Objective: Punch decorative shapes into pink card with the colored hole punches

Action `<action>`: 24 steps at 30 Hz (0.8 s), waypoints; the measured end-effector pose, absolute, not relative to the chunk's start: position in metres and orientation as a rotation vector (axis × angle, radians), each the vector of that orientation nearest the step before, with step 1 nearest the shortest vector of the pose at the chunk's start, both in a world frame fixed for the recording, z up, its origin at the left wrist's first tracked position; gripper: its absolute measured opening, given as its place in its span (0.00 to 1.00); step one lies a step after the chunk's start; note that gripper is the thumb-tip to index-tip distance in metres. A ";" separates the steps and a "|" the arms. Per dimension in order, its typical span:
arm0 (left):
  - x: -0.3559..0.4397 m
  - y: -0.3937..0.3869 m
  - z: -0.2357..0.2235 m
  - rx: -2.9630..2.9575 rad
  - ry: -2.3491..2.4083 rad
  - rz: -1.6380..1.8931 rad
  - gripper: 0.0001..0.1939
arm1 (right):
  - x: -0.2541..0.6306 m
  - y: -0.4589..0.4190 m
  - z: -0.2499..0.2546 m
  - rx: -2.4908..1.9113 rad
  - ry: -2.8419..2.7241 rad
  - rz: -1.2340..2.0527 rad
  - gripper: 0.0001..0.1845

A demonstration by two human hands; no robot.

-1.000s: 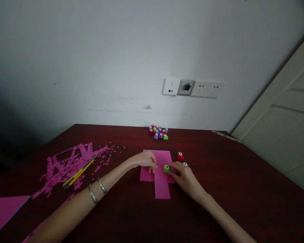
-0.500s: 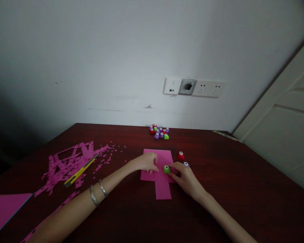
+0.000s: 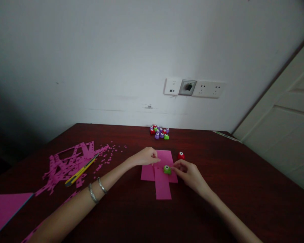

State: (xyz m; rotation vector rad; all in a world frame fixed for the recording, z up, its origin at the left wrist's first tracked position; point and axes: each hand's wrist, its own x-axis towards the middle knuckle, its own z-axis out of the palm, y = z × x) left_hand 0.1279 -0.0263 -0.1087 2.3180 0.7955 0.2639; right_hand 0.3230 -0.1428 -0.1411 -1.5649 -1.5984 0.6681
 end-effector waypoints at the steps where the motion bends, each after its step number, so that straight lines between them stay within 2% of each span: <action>1: 0.128 -0.026 -0.108 2.306 0.790 0.273 0.17 | 0.323 -0.142 -0.140 -1.568 -1.551 0.745 0.13; 13: 0.128 -0.024 -0.109 2.141 0.750 0.274 0.20 | 0.318 -0.117 -0.129 -1.737 -1.608 1.144 0.26; 24: 0.128 -0.028 -0.120 2.009 0.722 0.178 0.23 | 0.318 -0.111 -0.133 -1.862 -1.599 1.270 0.27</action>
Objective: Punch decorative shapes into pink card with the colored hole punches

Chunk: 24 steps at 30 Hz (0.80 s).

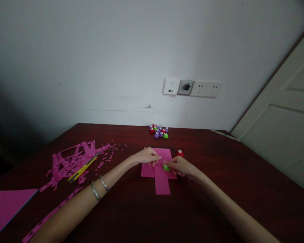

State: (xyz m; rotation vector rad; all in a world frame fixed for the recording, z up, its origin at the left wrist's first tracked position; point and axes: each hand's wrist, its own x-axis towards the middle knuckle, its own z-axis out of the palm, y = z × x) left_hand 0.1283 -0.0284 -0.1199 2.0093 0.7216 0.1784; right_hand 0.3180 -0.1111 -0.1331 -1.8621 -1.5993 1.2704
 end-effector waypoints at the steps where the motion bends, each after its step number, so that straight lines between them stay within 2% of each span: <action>1: 0.128 -0.029 -0.120 2.007 0.722 0.175 0.23 | 0.318 -0.111 -0.133 -1.873 -1.594 1.269 0.27; 7: 0.140 -0.033 -0.112 1.984 0.698 0.093 0.26 | 0.319 -0.111 -0.131 -1.968 -1.599 1.271 0.28; 13: 0.158 -0.026 -0.105 1.997 0.711 -0.296 0.28 | 0.321 -0.109 -0.130 -2.033 -1.644 1.324 0.27; 24: 0.177 -0.001 -0.109 1.771 0.717 -0.645 0.23 | 0.319 -0.104 -0.115 -2.067 -1.729 1.456 0.31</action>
